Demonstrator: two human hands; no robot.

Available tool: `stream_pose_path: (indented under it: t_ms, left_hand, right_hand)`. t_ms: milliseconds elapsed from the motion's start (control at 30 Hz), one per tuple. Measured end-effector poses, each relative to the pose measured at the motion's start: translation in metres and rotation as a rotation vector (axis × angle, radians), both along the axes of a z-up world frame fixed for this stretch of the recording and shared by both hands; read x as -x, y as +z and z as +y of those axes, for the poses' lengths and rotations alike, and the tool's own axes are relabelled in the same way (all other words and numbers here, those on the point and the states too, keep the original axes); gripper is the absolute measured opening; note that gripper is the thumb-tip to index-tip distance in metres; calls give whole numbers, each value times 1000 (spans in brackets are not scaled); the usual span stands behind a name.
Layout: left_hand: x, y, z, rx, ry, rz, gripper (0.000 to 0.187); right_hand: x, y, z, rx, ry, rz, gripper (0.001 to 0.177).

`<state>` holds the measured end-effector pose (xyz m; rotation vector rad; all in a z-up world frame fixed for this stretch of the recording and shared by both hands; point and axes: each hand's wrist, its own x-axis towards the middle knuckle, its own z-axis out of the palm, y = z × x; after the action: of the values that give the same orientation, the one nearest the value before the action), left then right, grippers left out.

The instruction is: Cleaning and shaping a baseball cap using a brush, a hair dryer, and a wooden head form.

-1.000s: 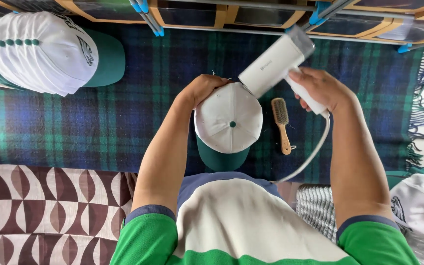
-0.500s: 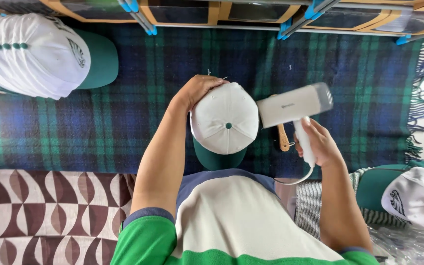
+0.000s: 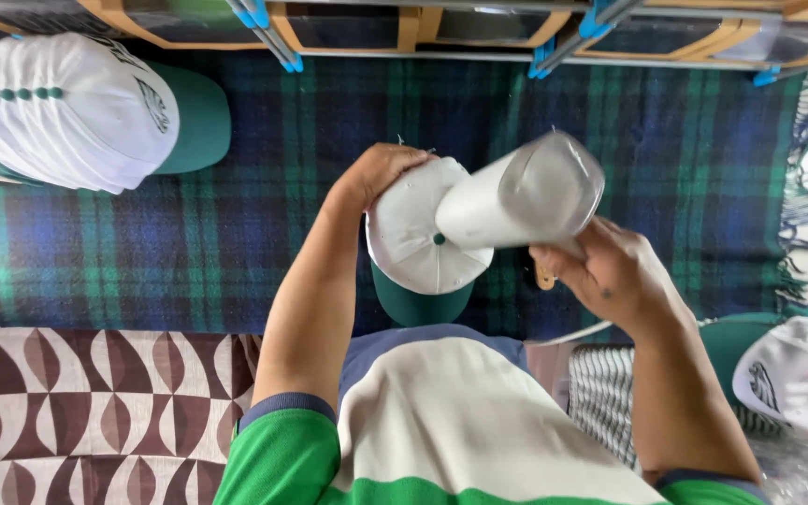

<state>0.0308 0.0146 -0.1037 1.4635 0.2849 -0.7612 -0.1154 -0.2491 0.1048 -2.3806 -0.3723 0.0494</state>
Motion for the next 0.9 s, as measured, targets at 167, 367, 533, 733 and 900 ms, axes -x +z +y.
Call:
stream_pose_path:
  t_ms: [167, 367, 533, 733, 900]
  left_hand:
    - [2, -2, -2, -61, -75, 59, 34]
    - [-9, -20, 3, -115, -53, 76, 33]
    - [0, 21, 4, -35, -15, 32, 30]
    - [3, 31, 3, 9, -18, 8, 27]
    - [-1, 11, 2, 7, -23, 5, 27]
  right_hand:
    - [-53, 1, 3, 116, 0, 176, 41]
    - [-118, -57, -50, -128, -238, 798, 43]
    - [-59, -116, -84, -351, -408, 977, 45]
    - [52, -148, -83, -599, -594, 696, 46]
    - [100, -159, -86, 65, -459, 182, 41]
